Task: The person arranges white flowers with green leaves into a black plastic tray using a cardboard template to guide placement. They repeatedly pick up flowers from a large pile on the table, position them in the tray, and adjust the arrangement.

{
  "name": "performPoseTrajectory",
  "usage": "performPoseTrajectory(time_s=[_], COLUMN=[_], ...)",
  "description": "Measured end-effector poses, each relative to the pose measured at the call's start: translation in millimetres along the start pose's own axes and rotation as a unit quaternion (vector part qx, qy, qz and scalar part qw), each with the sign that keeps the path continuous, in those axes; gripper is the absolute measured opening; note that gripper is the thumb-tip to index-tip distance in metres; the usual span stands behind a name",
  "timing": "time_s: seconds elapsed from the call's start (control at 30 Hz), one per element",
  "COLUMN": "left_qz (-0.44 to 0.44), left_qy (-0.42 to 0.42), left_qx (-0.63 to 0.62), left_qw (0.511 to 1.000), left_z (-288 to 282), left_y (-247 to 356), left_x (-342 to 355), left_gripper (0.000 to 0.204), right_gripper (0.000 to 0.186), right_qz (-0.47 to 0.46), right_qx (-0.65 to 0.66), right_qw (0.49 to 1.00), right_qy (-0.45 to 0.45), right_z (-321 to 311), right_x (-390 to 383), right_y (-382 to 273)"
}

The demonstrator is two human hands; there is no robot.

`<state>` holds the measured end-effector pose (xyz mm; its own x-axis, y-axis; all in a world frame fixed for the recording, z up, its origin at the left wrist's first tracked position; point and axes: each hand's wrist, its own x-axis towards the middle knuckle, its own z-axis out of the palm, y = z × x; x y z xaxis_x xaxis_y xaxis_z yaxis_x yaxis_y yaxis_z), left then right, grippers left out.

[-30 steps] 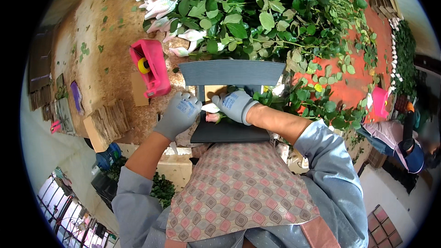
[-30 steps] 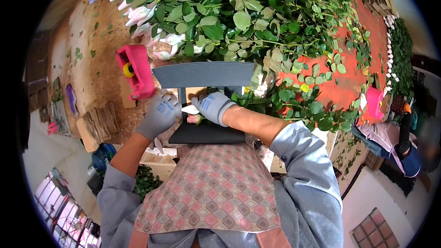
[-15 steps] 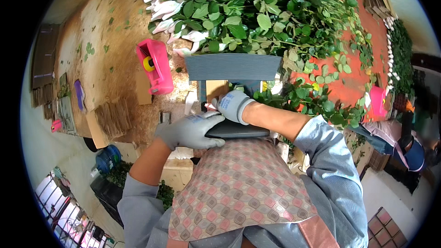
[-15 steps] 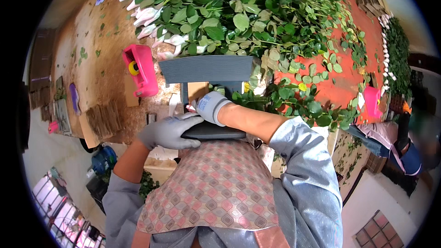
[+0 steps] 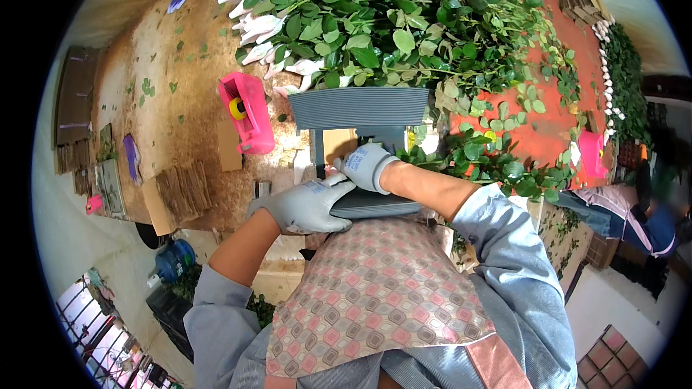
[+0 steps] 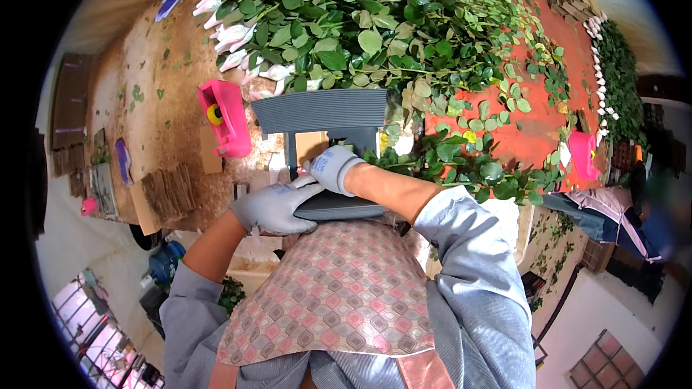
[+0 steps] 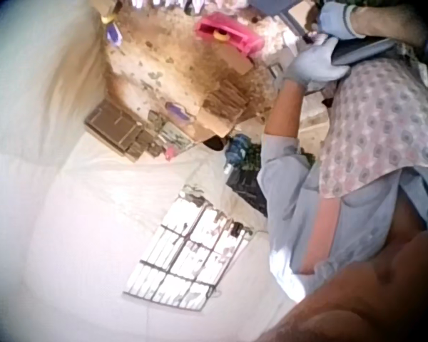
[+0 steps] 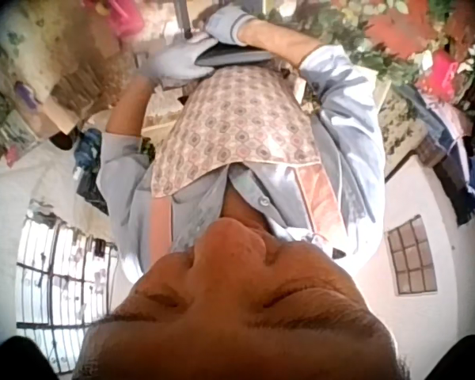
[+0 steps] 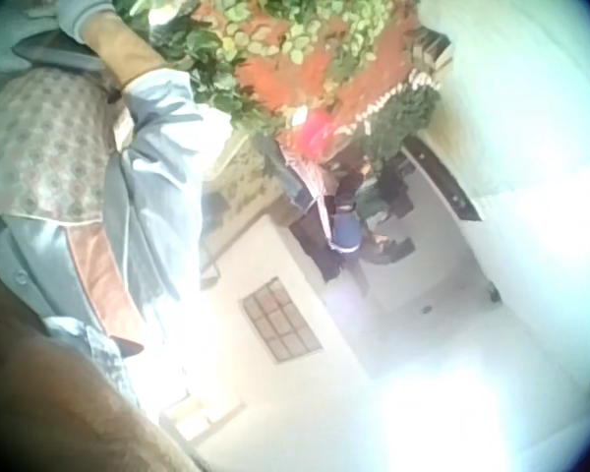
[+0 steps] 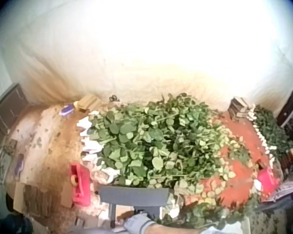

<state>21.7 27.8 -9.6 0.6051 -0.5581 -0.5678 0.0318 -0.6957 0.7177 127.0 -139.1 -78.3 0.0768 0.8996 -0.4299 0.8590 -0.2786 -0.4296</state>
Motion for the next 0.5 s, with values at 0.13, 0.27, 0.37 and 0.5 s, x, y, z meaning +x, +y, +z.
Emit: performPoseTrajectory(time_s=[0.13, 0.27, 0.37, 0.5], left_qz=[-0.033, -0.036, -0.054, -0.046], left_qy=[-0.018, -0.027, -0.021, -0.009], left_qx=[0.023, 0.028, 0.015, 0.013], left_qw=[0.999, 0.999, 0.998, 0.999], left_z=[-1, 4, 3, 7], left_y=[3, -8, 1, -3], left_x=[2, 4, -1, -2], left_gripper=[0.098, 0.102, 0.104, 0.103], right_gripper=[0.029, 0.03, 0.028, 0.042], right_qz=[0.006, 0.046, 0.117, 0.285], right_qx=[0.035, 0.068, 0.129, 0.062], right_qw=[0.999, 0.994, 0.951, 0.941], right_qy=[0.006, 0.072, 0.255, 0.173], right_z=[-10, -5, -14, 25], right_x=[-2, -31, -83, -136], right_y=[1, 3, 13, 43])
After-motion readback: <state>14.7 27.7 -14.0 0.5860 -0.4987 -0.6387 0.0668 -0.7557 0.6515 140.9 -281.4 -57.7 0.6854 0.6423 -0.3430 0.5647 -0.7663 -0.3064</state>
